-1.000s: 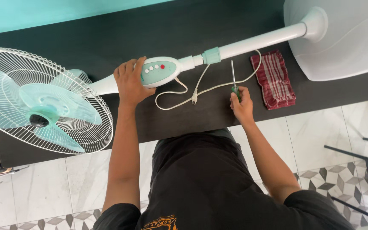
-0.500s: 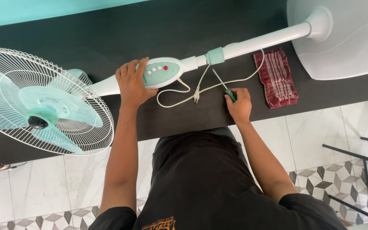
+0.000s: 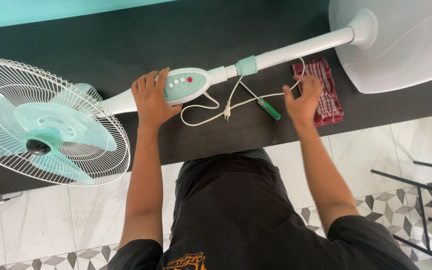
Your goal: The person wipes a dark table with a red cloth, then places a standing fan on the table. Using a screwdriver, they loosen and remove the fan's neck joint, separating the head from the stand. The parts are laid on the table.
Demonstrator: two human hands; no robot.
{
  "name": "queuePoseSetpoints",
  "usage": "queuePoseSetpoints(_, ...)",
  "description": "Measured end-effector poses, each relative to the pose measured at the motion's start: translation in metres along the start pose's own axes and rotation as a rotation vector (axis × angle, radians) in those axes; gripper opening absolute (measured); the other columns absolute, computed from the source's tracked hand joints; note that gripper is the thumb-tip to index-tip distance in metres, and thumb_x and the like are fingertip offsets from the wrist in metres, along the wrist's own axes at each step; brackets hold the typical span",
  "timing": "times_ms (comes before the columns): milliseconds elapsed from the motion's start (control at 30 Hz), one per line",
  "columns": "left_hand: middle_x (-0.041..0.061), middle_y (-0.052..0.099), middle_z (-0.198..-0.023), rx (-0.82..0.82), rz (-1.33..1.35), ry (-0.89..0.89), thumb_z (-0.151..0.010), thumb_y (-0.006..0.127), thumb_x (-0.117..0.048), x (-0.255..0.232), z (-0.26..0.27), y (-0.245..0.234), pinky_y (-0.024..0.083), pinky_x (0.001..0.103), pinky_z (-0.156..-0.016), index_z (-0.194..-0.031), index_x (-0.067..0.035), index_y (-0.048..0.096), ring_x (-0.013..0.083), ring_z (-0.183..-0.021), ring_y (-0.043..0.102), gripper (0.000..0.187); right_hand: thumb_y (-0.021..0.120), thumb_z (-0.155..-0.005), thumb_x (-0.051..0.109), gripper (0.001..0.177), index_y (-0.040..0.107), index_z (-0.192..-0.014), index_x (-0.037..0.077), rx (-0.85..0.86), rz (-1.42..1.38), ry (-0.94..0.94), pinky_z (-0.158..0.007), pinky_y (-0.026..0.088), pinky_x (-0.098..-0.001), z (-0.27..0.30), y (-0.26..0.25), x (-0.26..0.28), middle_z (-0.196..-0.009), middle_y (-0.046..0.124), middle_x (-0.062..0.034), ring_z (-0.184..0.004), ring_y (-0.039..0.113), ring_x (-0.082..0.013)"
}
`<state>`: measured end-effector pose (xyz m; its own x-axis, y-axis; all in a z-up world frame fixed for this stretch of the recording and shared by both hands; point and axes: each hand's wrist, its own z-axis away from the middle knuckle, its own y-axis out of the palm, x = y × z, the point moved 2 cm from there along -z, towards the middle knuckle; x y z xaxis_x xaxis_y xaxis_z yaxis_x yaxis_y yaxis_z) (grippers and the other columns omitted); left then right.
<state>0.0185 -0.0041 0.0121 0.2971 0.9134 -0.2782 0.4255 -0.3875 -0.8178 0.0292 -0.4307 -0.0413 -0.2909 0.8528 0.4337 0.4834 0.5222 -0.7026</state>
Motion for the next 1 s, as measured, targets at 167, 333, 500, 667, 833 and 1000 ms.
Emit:
queuePoseSetpoints(167,0.011,0.060,-0.126,0.040,-0.022,0.020,-0.045,0.098,-0.033,0.004,0.004,0.003,0.038,0.052,-0.101,-0.143,-0.011,0.059,0.0343,-0.115,0.055,0.108,0.087,-0.084,0.013,0.060,0.063,-0.138,0.010,0.152,0.133,-0.365,-0.111,0.037,-0.0561,-0.067,-0.031,0.011,-0.143,0.053,-0.0168,-0.134,0.047,-0.0377)
queuePoseSetpoints(333,0.013,0.057,-0.135,0.025,-0.054,0.035,-0.047,0.101,-0.037,0.005,0.006,0.005,0.038,0.053,-0.104,-0.151,-0.006,0.052,0.0340,-0.119,0.054,0.120,0.085,-0.071,0.018,0.073,0.065,-0.141,0.010,0.313,0.279,-0.524,-0.108,0.029,-0.0672,-0.111,-0.004,0.010,-0.130,0.058,-0.0164,-0.123,0.051,-0.0381)
queuePoseSetpoints(500,0.016,0.050,-0.143,0.017,-0.138,-0.160,-0.046,0.102,-0.042,-0.006,0.014,0.014,0.030,0.066,-0.111,-0.150,-0.007,0.048,0.0366,-0.130,0.049,0.123,0.078,-0.077,0.008,0.038,0.068,-0.113,0.014,0.191,0.342,-0.434,-0.120,0.025,-0.0664,-0.101,0.037,-0.009,-0.103,0.060,-0.0048,-0.113,0.056,-0.0306)
queuePoseSetpoints(667,0.019,0.042,-0.150,-0.013,-0.170,-0.240,-0.050,0.102,-0.048,-0.001,0.030,0.024,0.019,0.073,-0.113,-0.152,-0.011,0.047,0.0437,-0.142,0.035,0.121,0.079,-0.074,0.009,0.032,0.067,-0.103,0.014,0.162,0.358,-0.421,-0.116,0.027,-0.0657,-0.095,0.049,-0.021,-0.105,0.060,-0.0054,-0.109,0.056,-0.0310)
queuePoseSetpoints(833,0.020,0.039,-0.155,-0.194,-0.136,-0.218,-0.068,0.100,-0.033,0.018,0.077,0.047,0.016,0.070,-0.121,-0.153,-0.009,0.047,0.0441,-0.147,0.031,0.103,0.079,-0.074,0.010,0.030,0.067,-0.101,0.015,0.189,0.338,-0.456,-0.115,0.030,-0.0636,-0.102,0.045,-0.020,-0.098,0.060,-0.0055,-0.109,0.056,-0.0315)
queuePoseSetpoints(1000,0.013,0.047,-0.142,-0.374,0.418,-0.503,-0.090,0.089,-0.025,0.026,0.146,0.098,0.034,0.056,-0.121,-0.140,-0.012,0.050,0.0336,-0.135,0.048,0.065,0.080,-0.075,0.013,0.028,0.067,-0.099,0.014,0.215,0.332,-0.451,-0.115,0.031,-0.0630,-0.104,0.044,-0.023,-0.098,0.061,-0.0045,-0.110,0.056,-0.0313)
